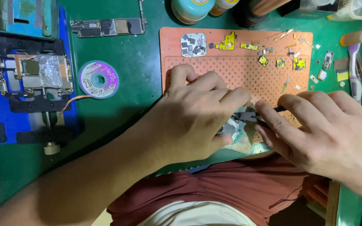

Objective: Using precision pliers to remove metal shielding and components from a mobile phone motherboard on a repair bench.

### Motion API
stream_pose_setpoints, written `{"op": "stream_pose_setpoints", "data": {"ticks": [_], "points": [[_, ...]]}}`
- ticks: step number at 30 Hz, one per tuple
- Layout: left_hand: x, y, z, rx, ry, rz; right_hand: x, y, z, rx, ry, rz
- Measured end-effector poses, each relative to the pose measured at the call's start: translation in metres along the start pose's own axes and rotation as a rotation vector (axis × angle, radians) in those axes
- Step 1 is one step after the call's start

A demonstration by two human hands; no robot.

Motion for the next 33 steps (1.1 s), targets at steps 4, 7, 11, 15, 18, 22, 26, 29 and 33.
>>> {"op": "stream_pose_setpoints", "data": {"ticks": [4,7,11,15,18,22,26,29,33], "points": [[0.0,0.001,-0.001,-0.002,-0.007,-0.013,0.001,0.0,0.0,0.001,-0.001,-0.004],[0.0,0.001,0.0,-0.023,0.002,0.003,0.002,0.001,-0.001,-0.003,-0.004,0.0],[0.0,0.0,0.0,-0.017,0.009,0.006,0.004,0.001,-0.002,0.019,-0.002,0.008],[0.0,0.0,0.001,-0.011,0.006,0.003,0.006,0.001,-0.003,0.035,-0.005,0.008],[0.0,0.0,0.001,-0.014,0.002,0.001,0.006,0.001,-0.004,0.061,-0.015,0.009],[0.0,0.0,0.001,0.0,-0.006,0.007,0.003,-0.002,-0.006,0.094,-0.03,0.005],[0.0,0.0,0.002,0.006,-0.001,0.001,0.001,-0.002,-0.004,0.097,-0.041,-0.023],[0.001,0.0,0.003,0.046,0.018,-0.012,0.0,-0.004,-0.002,0.054,-0.042,-0.021],[-0.003,-0.001,0.008,0.064,-0.061,-0.207,0.003,-0.021,0.0,-0.085,0.084,0.062]]}}
Point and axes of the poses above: each hand's wrist, its own x-axis away from the middle knuckle, its own y-axis out of the palm, z = x × y, the point moved 5 cm from there along -x, towards the middle knuckle, and after that the axes turned 7 degrees about z, right-handed, at the moved point
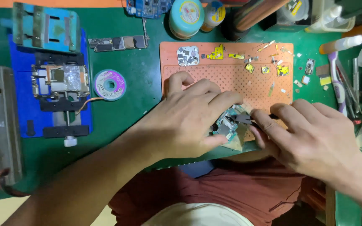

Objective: Using precision pliers to remove metal shielding and components from a mobile phone motherboard on a repair bench.

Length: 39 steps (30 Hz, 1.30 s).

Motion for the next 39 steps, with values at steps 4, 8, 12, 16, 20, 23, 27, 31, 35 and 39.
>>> {"op": "stream_pose_setpoints", "data": {"ticks": [4,8,12,16,20,23,27,31,35,39], "points": [[0.007,-0.019,0.037,0.192,-0.005,0.049,0.02,-0.03,-0.004,-0.099,0.172,0.054],[0.038,0.014,0.067,0.326,-0.061,0.31,0.059,-0.039,-0.024,-0.329,0.356,0.004],[0.072,0.053,0.085,0.481,-0.121,0.577,0.087,-0.042,-0.054,-0.503,0.435,0.004],[0.101,0.084,0.103,0.746,-0.198,0.512,0.113,-0.043,-0.075,-0.585,0.439,0.0],[0.117,0.094,0.121,0.597,-0.311,0.47,0.133,-0.048,-0.091,-0.62,0.41,0.041],[0.125,0.099,0.125,0.64,-0.323,0.421,0.148,-0.048,-0.096,-0.731,0.385,0.032],[0.148,0.114,0.13,0.999,-0.393,0.201,0.166,-0.043,-0.103,-1.034,0.423,-0.099],[0.158,0.122,0.134,1.095,-0.405,0.204,0.177,-0.036,-0.109,-1.066,0.462,-0.161],[0.162,0.123,0.132,0.965,-0.346,0.308,0.18,-0.044,-0.106,-0.801,0.385,0.072],[0.156,0.121,0.137,0.842,-0.29,0.337,0.186,-0.041,-0.11,-0.709,0.382,0.131]]}}
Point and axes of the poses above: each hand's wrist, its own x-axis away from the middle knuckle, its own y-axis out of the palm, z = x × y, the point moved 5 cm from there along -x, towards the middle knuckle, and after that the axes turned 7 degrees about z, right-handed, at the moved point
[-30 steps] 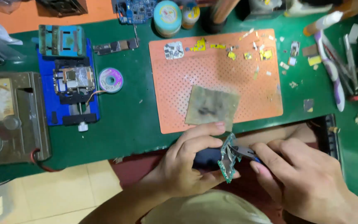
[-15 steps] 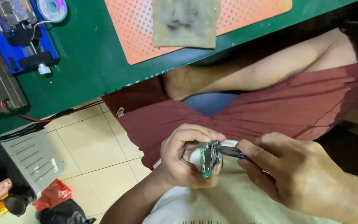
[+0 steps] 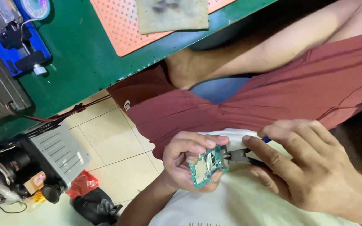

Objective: Using precision pliers to remove metal shielding and components from a mobile phone motherboard on a repair bench.

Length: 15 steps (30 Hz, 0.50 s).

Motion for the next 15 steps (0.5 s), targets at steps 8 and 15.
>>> {"op": "stream_pose_setpoints", "data": {"ticks": [8,15], "points": [[-0.006,0.007,0.001,-0.064,0.026,-0.028,0.011,0.01,0.002,-0.006,0.092,0.043],[-0.009,0.009,0.003,-0.116,0.07,-0.029,0.012,0.013,0.002,-0.035,0.104,0.038]]}}
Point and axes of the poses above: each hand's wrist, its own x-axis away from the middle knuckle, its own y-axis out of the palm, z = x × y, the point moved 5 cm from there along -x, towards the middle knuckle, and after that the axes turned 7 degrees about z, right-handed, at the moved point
